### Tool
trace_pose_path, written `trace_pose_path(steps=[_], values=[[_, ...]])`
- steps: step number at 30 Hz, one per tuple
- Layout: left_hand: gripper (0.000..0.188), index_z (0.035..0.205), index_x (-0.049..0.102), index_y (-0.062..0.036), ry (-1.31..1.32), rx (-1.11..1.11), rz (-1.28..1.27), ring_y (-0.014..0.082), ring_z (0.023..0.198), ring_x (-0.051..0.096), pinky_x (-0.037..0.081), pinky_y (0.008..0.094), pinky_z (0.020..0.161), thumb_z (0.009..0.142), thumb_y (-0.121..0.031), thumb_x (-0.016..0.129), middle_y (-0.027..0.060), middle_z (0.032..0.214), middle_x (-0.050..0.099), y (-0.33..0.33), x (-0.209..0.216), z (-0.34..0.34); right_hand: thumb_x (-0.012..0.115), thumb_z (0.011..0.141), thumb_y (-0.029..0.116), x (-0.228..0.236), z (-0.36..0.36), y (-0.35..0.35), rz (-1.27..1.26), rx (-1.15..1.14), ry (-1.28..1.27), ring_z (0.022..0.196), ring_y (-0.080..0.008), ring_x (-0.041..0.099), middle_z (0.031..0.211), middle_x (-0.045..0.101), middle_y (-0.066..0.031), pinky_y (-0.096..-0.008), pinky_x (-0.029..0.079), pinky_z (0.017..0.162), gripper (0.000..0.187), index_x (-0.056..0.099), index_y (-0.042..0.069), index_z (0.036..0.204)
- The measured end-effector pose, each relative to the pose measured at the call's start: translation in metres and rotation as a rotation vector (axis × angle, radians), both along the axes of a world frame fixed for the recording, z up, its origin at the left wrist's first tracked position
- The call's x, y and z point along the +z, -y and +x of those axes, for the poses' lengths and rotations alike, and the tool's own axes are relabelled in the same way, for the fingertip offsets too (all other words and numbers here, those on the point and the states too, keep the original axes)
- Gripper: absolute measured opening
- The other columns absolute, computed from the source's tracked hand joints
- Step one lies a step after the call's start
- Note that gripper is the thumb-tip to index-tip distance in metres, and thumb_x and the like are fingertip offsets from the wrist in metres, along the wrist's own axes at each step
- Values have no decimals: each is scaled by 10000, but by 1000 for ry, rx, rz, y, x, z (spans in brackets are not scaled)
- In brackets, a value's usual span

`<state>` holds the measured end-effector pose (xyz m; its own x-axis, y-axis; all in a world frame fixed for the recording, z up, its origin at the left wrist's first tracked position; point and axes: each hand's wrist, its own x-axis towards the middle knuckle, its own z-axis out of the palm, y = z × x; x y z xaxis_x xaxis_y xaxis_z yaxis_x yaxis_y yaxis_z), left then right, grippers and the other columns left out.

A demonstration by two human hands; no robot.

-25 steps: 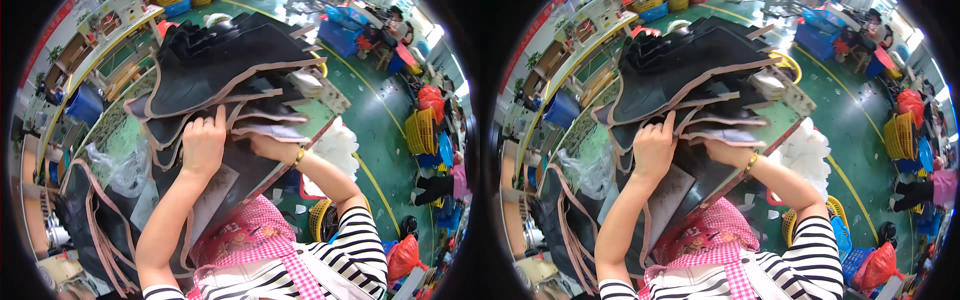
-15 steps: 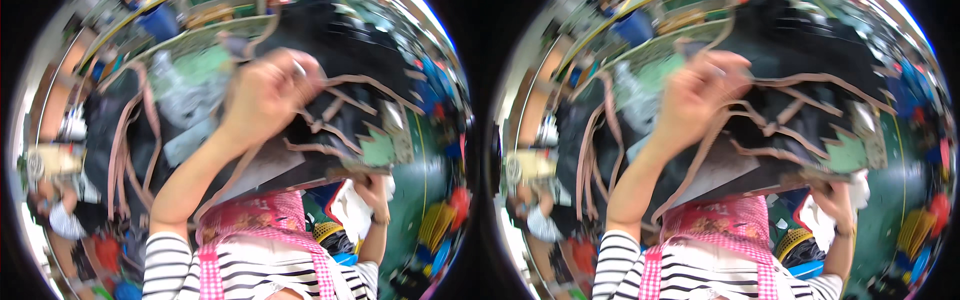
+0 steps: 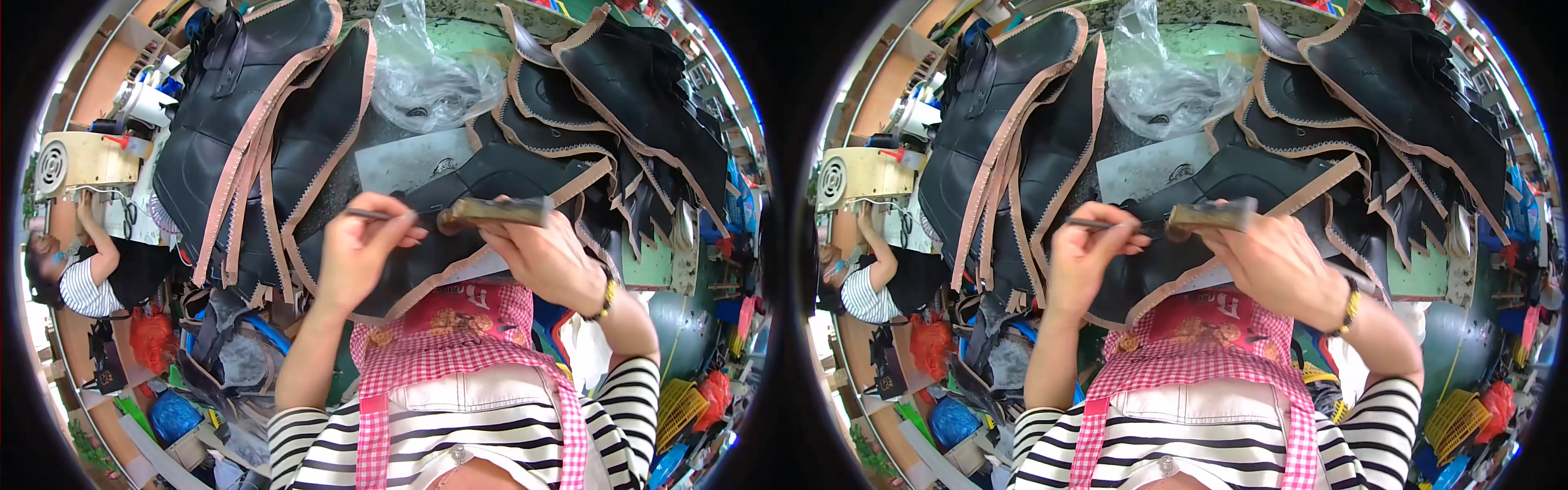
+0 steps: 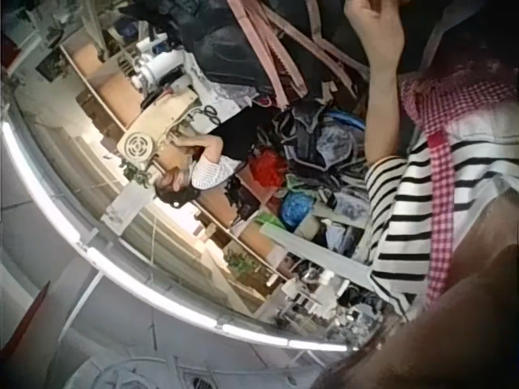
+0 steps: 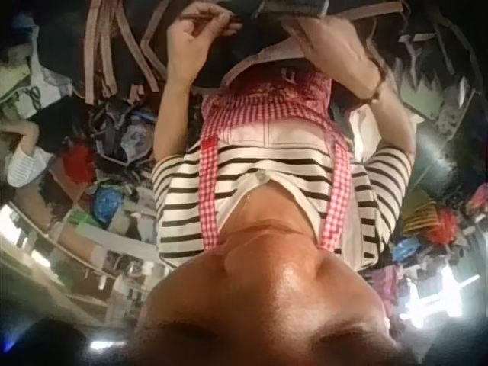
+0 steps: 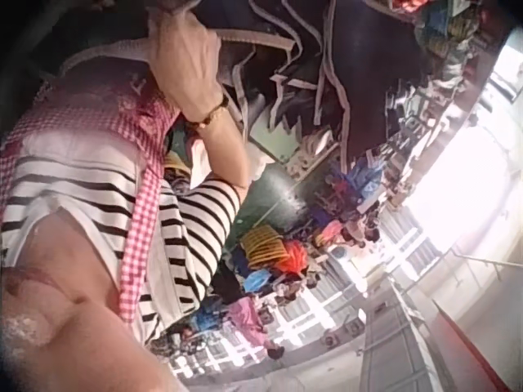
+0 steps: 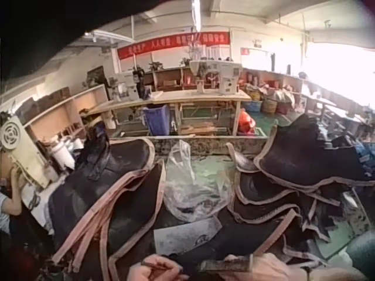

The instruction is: The person uses a hammer and a small metal tool to tap and secure parts of black leather shoe uppers on a workbench. They repeatedly pick up individual uppers, position the tool, and strike it with the hammer, then place the treated pieces into a plastic bag. The person also handles a small metal component and attaches it to a shoe upper.

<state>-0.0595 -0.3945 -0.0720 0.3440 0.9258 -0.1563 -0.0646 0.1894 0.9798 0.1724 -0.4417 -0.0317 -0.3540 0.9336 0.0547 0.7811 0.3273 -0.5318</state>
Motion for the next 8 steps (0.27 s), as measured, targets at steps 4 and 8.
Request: trace_pose_path(steps=[4,8], values=[[87,922,594,21,-207,-9,55,124,721,661,531,214,652,872,-40,631,75,810,654,-11,-30,9,570,859,112,-3,-9,-8,-155,5,104,740,-395,595,786,606,-215,-428,484,643,325,530,-63,1131],[93,928,602,9,-203,-14,105,127,739,668,531,207,651,885,-70,626,79,816,661,-13,-31,7,598,849,142,10,-5,-2,-396,-46,-117,847,-423,584,899,608,-253,-447,476,735,355,531,29,1179]])
